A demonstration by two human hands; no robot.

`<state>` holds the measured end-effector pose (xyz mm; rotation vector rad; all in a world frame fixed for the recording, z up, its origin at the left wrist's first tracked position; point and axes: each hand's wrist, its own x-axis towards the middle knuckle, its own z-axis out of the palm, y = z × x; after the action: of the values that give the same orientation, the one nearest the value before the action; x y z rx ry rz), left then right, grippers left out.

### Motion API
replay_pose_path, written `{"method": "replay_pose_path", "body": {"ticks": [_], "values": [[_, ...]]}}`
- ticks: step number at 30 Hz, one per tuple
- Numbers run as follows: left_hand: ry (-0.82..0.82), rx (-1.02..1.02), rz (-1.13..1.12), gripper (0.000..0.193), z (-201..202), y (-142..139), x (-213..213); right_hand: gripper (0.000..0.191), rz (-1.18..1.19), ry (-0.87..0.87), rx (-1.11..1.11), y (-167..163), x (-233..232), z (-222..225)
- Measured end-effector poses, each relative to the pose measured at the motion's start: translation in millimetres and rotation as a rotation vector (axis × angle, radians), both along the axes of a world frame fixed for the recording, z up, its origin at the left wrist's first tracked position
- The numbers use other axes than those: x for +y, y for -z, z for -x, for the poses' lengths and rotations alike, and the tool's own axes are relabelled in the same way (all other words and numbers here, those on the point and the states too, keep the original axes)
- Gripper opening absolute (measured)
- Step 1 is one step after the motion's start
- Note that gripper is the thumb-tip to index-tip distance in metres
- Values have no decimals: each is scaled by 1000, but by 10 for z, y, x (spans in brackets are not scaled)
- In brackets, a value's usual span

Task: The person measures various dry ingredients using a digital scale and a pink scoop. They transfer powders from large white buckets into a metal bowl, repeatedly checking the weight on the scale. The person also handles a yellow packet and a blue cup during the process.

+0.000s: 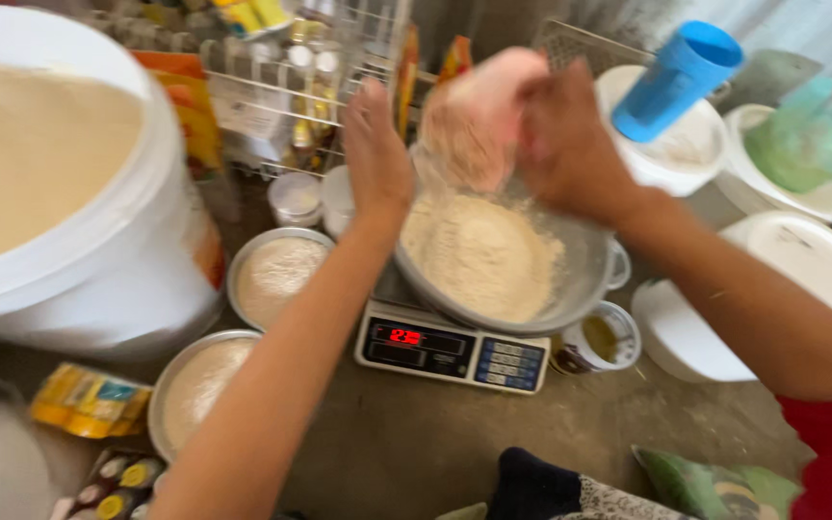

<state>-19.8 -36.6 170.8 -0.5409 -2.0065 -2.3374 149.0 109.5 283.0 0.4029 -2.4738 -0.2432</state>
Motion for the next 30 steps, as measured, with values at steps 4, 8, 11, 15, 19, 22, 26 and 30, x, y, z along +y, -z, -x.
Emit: {"method": "replay_pose_path", "body": {"ticks": [4, 8, 11, 15, 19, 22, 26, 30], "values": [[32, -10, -17, 93, -406, 216, 350, 23, -359, 81, -208, 721, 52, -449], [88, -128, -66, 93, -494, 291, 365, 17, -528, 209, -330, 1016, 262, -617], [123, -177, -81, 92, -445, 334, 261, 20, -400, 316, -174, 924, 423, -667], [153, -231, -97, 91, -361, 364, 185, 21, 12, 387, 85, 745, 478, -777], [185, -184, -121, 98, -293, 371, 169, 20, 323, 416, 144, 756, 409, -846], [193, -217, -128, 102, -268, 372, 181, 21, 336, 406, 93, 833, 370, -853], [205, -208, -159, 107, -264, 363, 195, 21, 288, 440, 57, 916, 358, -861], [201, -206, -154, 109, -273, 342, 179, 20, 327, 471, 28, 978, 383, -885]]}}
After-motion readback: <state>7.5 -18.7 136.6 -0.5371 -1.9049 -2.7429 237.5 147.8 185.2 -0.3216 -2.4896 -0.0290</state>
